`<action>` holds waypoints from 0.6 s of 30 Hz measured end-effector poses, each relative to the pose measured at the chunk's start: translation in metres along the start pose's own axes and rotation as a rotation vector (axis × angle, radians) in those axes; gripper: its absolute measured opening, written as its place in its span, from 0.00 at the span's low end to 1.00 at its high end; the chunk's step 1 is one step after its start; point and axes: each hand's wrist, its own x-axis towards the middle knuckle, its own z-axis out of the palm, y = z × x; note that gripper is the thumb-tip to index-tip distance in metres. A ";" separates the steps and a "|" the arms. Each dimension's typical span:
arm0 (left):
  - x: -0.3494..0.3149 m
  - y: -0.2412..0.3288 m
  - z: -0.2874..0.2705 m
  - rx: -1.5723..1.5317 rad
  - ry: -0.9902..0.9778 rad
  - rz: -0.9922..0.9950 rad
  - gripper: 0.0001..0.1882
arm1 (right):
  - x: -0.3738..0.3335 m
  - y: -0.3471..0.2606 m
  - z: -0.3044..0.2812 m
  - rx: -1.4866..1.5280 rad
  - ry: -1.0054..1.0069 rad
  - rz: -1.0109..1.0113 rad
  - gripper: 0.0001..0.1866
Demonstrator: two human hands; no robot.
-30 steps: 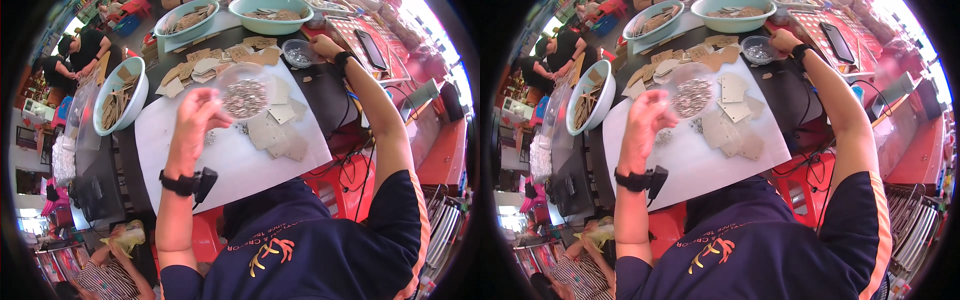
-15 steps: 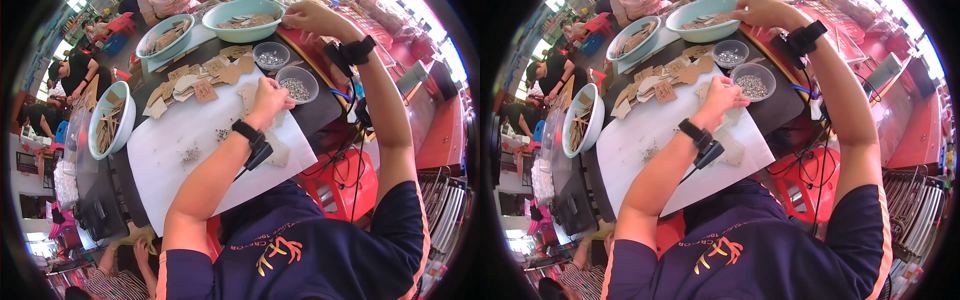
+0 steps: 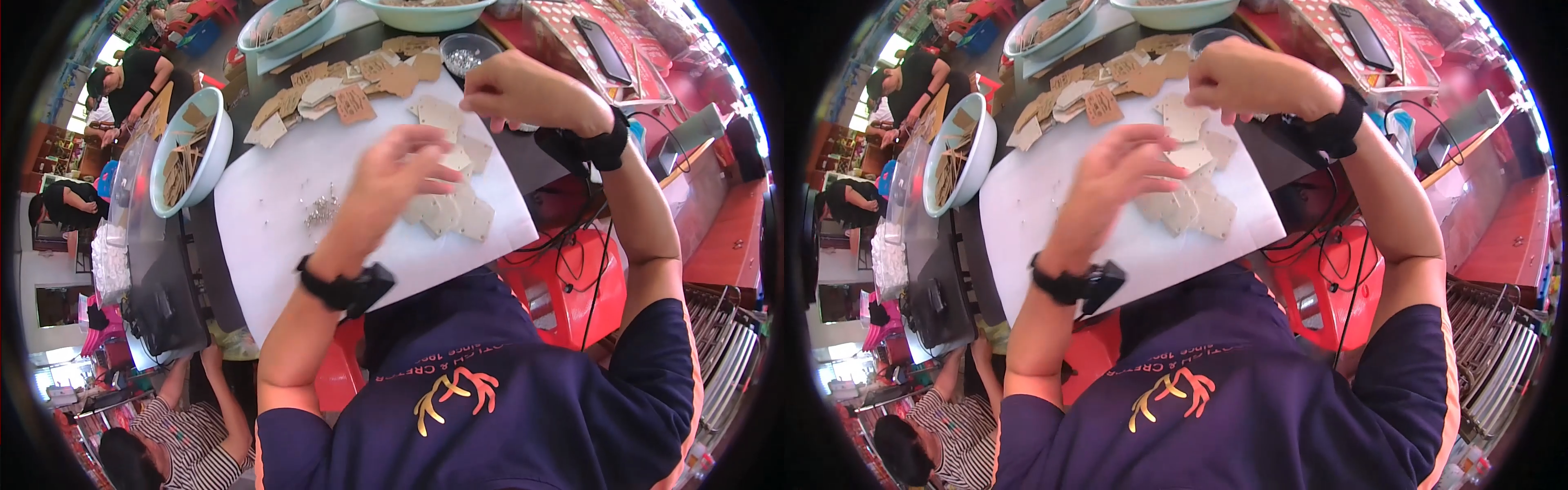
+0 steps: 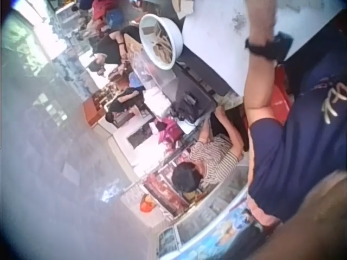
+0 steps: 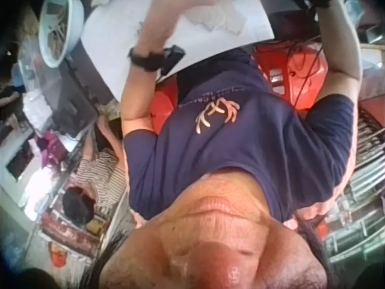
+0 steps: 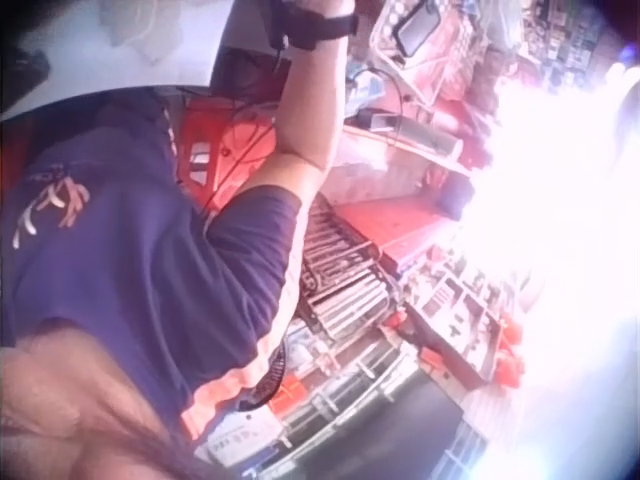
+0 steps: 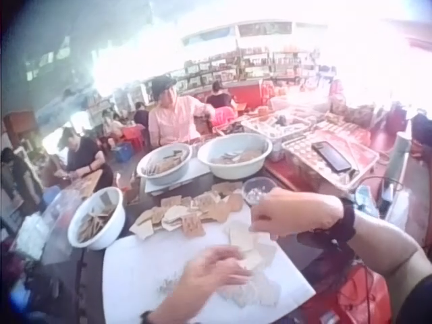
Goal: Manually attaching small metal eyelets/rivets to leather shoe tags or labels.
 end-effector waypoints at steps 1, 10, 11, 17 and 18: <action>-0.018 0.010 -0.012 0.067 0.073 0.027 0.15 | 0.001 0.004 0.013 -0.035 -0.063 -0.030 0.14; -0.129 -0.020 -0.083 0.262 0.479 0.030 0.15 | -0.014 -0.014 0.115 -0.268 0.143 -0.189 0.27; -0.133 -0.029 -0.080 0.248 0.476 0.023 0.13 | -0.017 -0.016 0.125 -0.272 0.142 -0.191 0.27; -0.130 -0.050 -0.065 0.338 0.397 0.060 0.12 | -0.028 -0.009 0.141 -0.350 0.100 -0.296 0.33; -0.126 -0.048 -0.064 0.402 0.344 0.086 0.12 | -0.030 -0.006 0.138 -0.335 0.101 -0.284 0.32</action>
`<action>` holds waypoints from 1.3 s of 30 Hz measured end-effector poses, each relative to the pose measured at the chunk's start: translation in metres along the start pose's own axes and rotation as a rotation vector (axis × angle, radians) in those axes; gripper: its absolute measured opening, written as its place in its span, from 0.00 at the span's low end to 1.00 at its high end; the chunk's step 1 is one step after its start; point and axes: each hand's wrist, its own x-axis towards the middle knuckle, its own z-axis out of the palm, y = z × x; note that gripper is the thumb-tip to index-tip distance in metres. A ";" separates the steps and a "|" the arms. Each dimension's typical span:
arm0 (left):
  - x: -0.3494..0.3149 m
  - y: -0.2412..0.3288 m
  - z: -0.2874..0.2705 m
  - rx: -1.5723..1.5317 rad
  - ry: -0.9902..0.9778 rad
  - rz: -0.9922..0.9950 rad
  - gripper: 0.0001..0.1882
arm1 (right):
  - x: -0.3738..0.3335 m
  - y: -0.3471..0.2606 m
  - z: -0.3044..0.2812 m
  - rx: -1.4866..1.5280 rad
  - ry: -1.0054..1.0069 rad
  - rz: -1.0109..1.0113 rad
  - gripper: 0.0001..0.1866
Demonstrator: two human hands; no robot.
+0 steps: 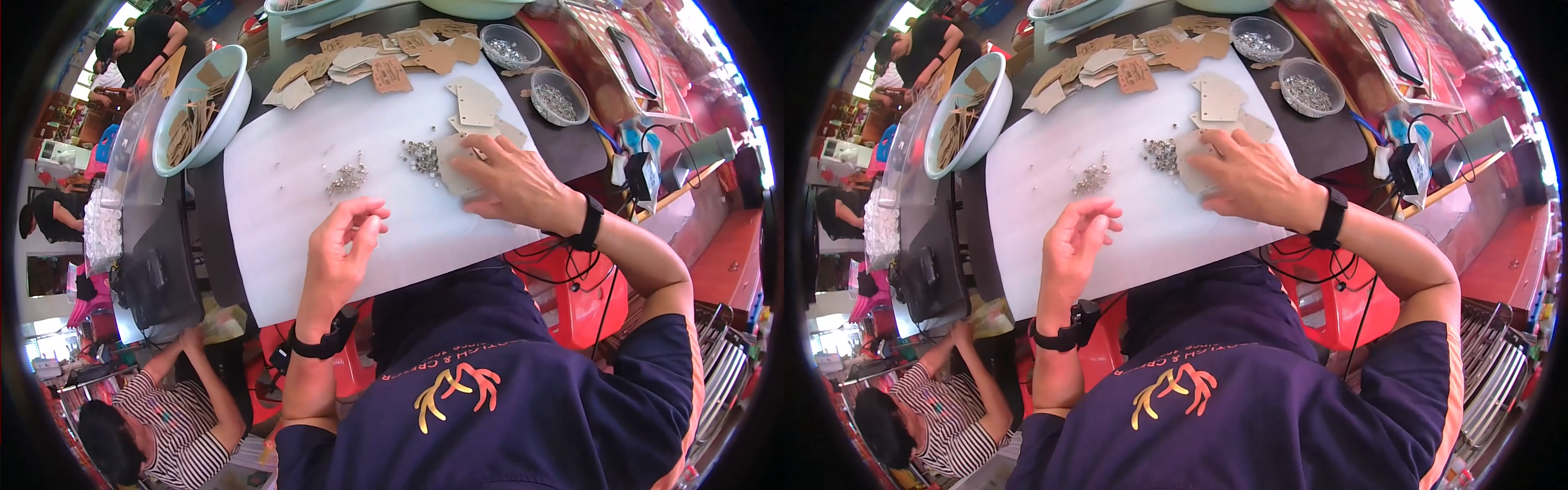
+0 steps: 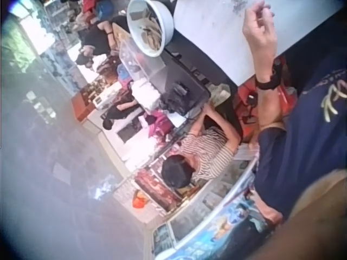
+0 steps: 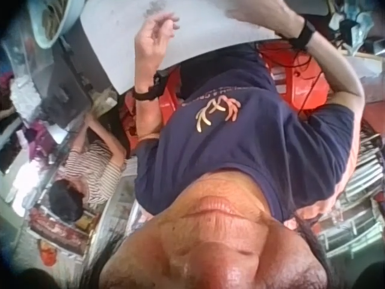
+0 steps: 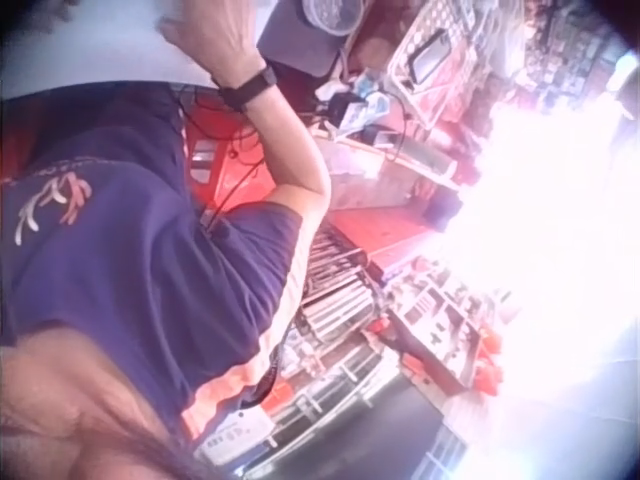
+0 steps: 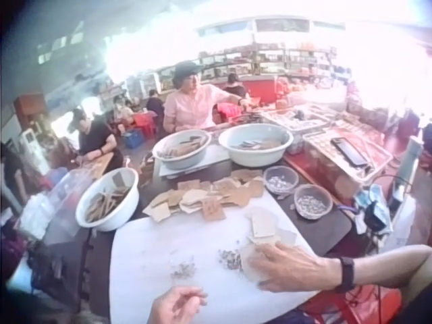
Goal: Manually attaching small metal eyelets/rivets to leather shoe tags or labels.
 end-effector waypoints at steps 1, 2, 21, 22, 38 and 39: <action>0.005 0.007 0.003 0.032 -0.018 0.009 0.11 | -0.002 0.003 -0.002 0.015 0.001 0.013 0.31; 0.010 0.012 0.005 0.031 -0.014 0.010 0.11 | -0.004 0.005 -0.003 0.013 0.000 0.010 0.31; 0.089 -0.024 0.077 0.948 -0.164 0.556 0.24 | -0.006 0.020 0.009 -0.073 0.310 0.097 0.20; 0.090 -0.023 0.081 0.973 -0.207 0.581 0.25 | -0.007 0.019 0.009 -0.091 0.325 0.102 0.20; 0.069 -0.029 0.046 1.180 -0.081 0.637 0.19 | -0.002 0.014 0.010 -0.154 0.291 0.181 0.20; 0.064 -0.027 0.041 1.205 -0.035 0.640 0.19 | 0.000 0.013 0.010 -0.171 0.296 0.167 0.20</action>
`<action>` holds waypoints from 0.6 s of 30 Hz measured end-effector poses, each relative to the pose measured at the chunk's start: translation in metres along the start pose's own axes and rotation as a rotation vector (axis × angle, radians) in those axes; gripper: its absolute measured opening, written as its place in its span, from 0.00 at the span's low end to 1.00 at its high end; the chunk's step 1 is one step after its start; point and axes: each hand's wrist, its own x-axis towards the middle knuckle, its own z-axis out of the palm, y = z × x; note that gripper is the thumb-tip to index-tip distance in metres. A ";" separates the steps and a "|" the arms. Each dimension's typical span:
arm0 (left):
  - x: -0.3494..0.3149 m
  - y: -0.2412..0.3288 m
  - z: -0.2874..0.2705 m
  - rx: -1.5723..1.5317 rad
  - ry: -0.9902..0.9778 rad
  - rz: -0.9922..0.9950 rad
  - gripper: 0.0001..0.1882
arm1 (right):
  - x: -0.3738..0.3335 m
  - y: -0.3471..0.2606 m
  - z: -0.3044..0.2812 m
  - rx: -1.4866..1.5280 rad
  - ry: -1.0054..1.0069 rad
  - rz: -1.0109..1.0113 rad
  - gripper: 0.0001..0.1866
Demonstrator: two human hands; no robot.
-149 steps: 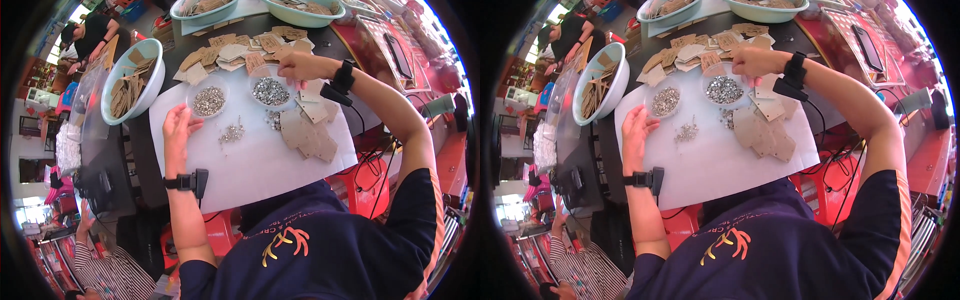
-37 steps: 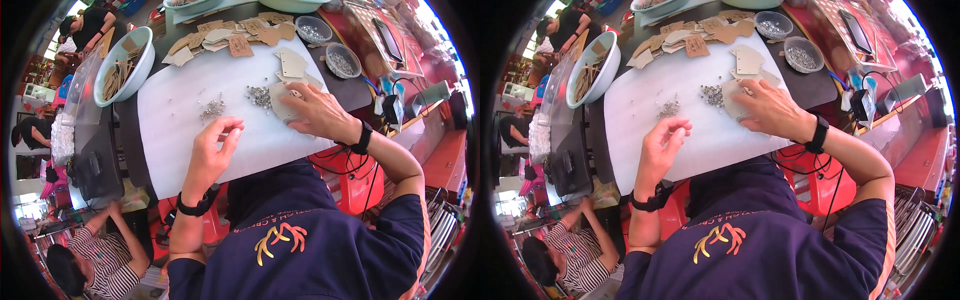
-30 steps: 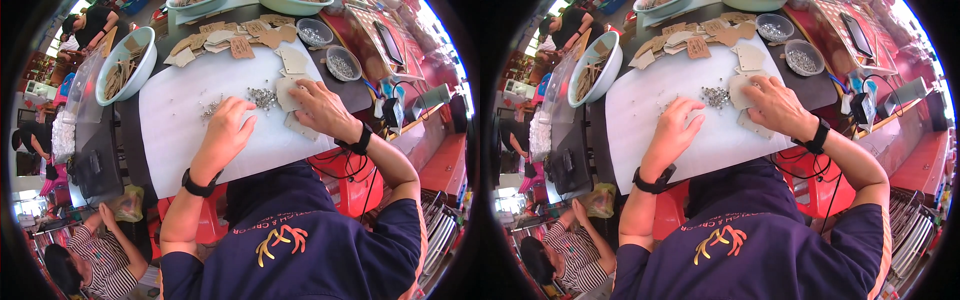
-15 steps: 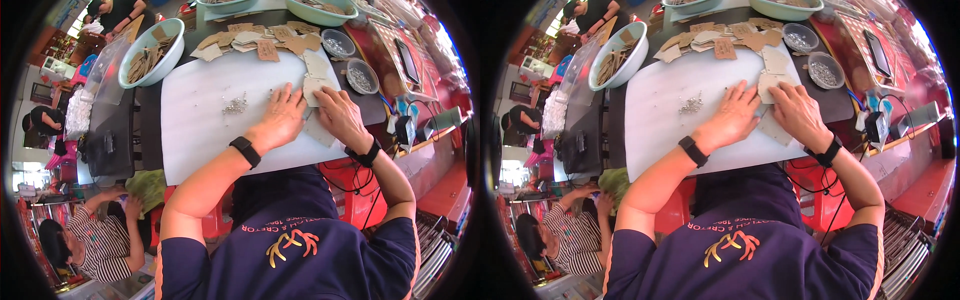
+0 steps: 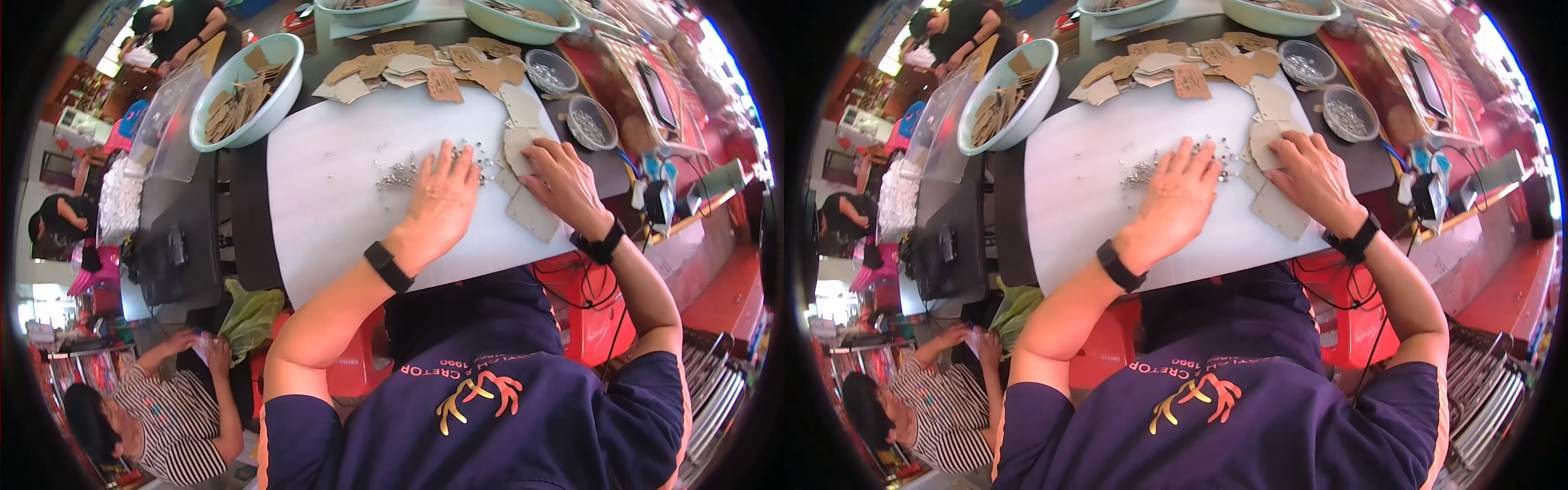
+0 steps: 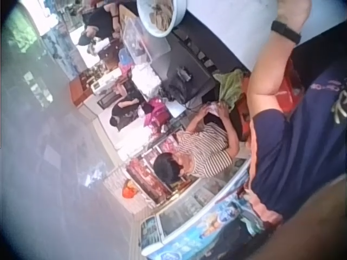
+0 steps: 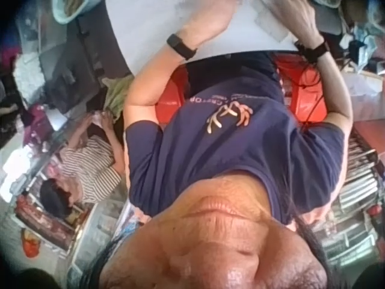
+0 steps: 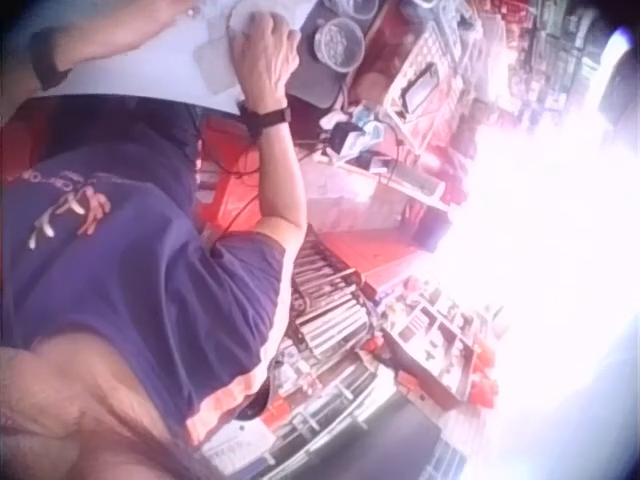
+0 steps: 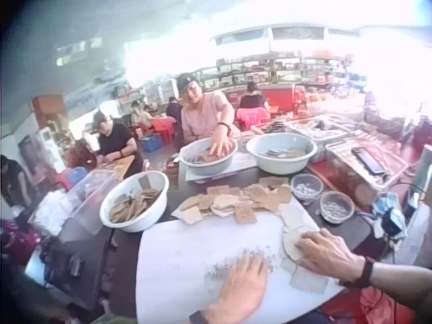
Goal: Manually attaching small metal eyelets/rivets to leather shoe tags or labels.
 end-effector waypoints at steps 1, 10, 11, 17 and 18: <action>-0.004 -0.002 -0.005 -0.017 0.002 0.021 0.19 | 0.000 0.000 0.002 -0.015 0.004 -0.009 0.20; -0.039 -0.015 -0.037 -0.634 0.081 -0.233 0.17 | -0.002 0.002 -0.003 -0.009 -0.038 0.055 0.18; -0.038 -0.013 -0.039 -0.808 0.012 -0.351 0.16 | -0.004 0.004 -0.003 -0.018 -0.039 0.066 0.18; -0.036 0.010 -0.033 -1.223 -0.067 -0.501 0.11 | -0.011 0.011 -0.017 -0.051 0.097 -0.082 0.15; -0.035 0.014 -0.032 -1.279 -0.098 -0.525 0.11 | -0.008 0.012 -0.020 -0.024 0.205 -0.118 0.12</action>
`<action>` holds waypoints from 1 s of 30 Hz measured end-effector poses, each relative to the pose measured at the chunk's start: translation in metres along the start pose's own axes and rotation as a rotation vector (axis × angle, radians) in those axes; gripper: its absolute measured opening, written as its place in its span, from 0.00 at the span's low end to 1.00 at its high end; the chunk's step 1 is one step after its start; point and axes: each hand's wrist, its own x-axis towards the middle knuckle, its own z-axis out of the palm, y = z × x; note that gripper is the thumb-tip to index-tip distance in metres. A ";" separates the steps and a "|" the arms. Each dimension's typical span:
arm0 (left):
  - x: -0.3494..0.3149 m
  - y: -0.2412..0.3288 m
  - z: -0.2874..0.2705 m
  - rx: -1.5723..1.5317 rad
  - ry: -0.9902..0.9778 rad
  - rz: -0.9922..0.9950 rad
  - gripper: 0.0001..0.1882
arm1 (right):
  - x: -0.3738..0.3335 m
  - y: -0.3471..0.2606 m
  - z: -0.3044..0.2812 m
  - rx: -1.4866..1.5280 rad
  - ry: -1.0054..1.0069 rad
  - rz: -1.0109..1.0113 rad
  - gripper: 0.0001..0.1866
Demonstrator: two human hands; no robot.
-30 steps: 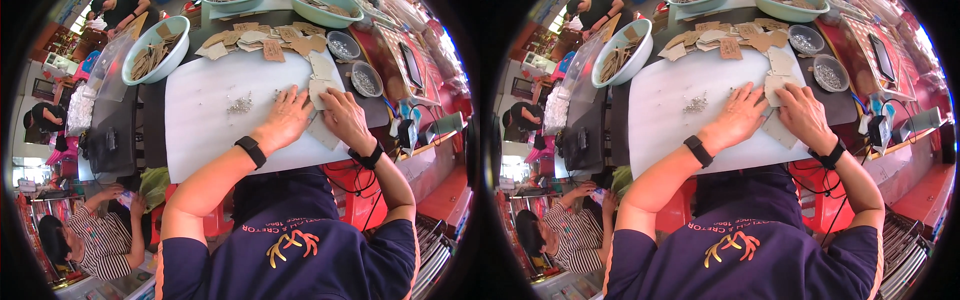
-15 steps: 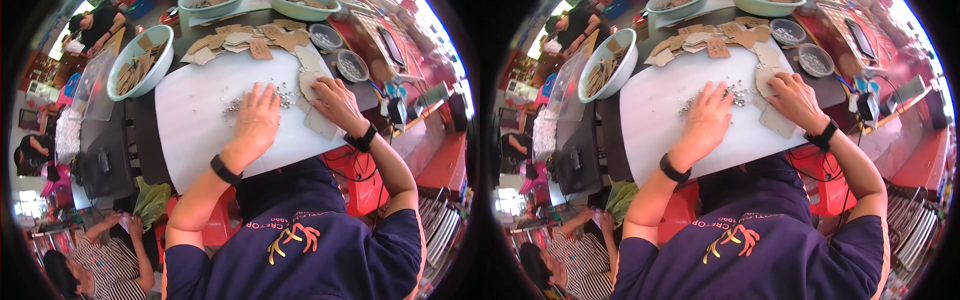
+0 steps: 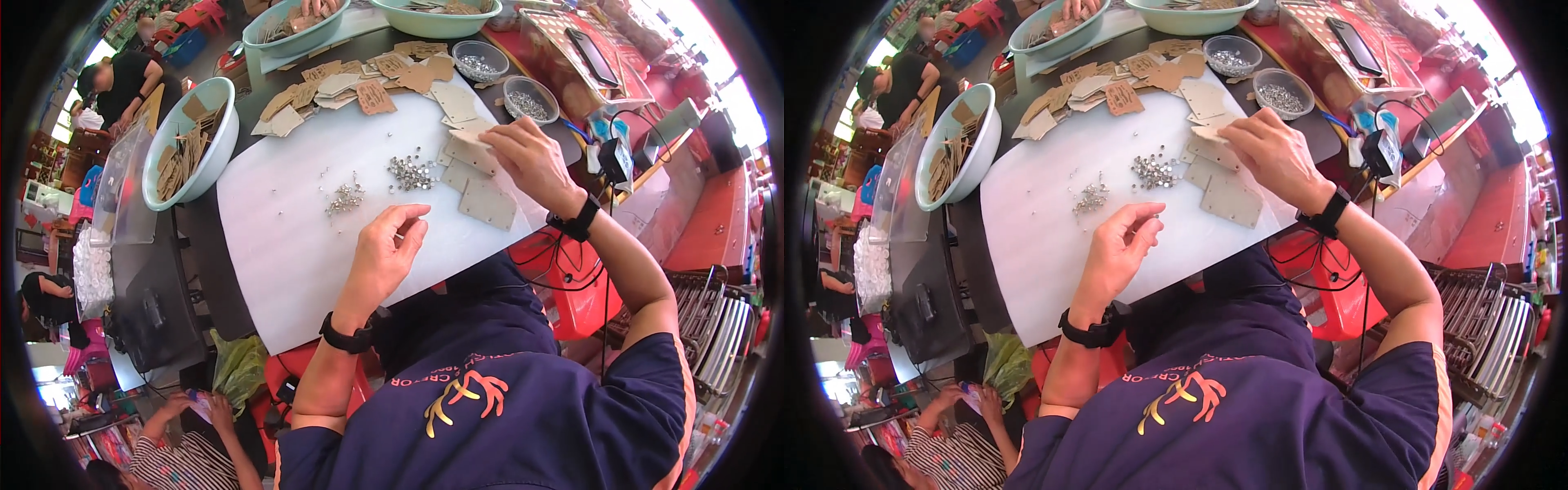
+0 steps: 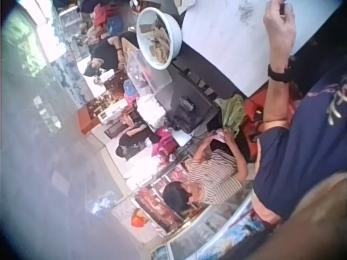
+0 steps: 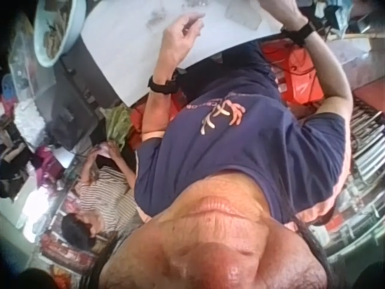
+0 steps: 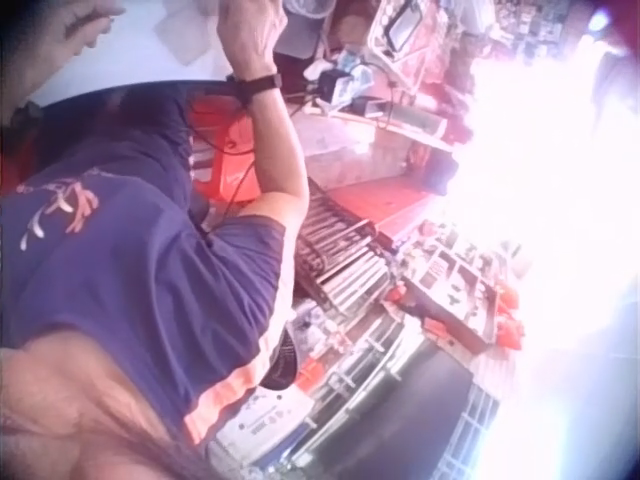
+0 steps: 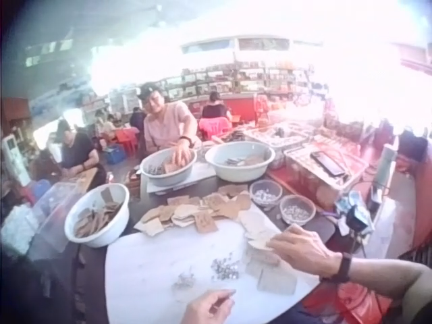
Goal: Manually attaching small metal eyelets/rivets to leather shoe tags or labels.
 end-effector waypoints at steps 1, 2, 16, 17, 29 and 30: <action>0.001 0.002 0.003 -0.002 0.009 0.000 0.11 | 0.000 0.002 -0.002 0.002 -0.002 -0.008 0.12; 0.002 0.005 0.006 0.014 -0.018 0.019 0.12 | 0.000 0.003 -0.004 0.215 -0.026 0.223 0.11; 0.001 0.019 0.041 -0.404 0.284 0.188 0.12 | 0.009 -0.057 -0.011 1.420 -0.364 0.637 0.12; 0.000 0.013 0.039 -0.505 0.264 0.111 0.14 | 0.008 -0.057 -0.008 1.259 -0.334 0.529 0.12; -0.006 0.002 0.033 -0.837 0.358 0.141 0.35 | 0.038 -0.068 0.000 0.424 -0.240 -0.361 0.23; -0.007 -0.001 0.029 -0.906 0.384 0.105 0.33 | 0.047 -0.059 0.009 0.541 -0.231 -0.327 0.21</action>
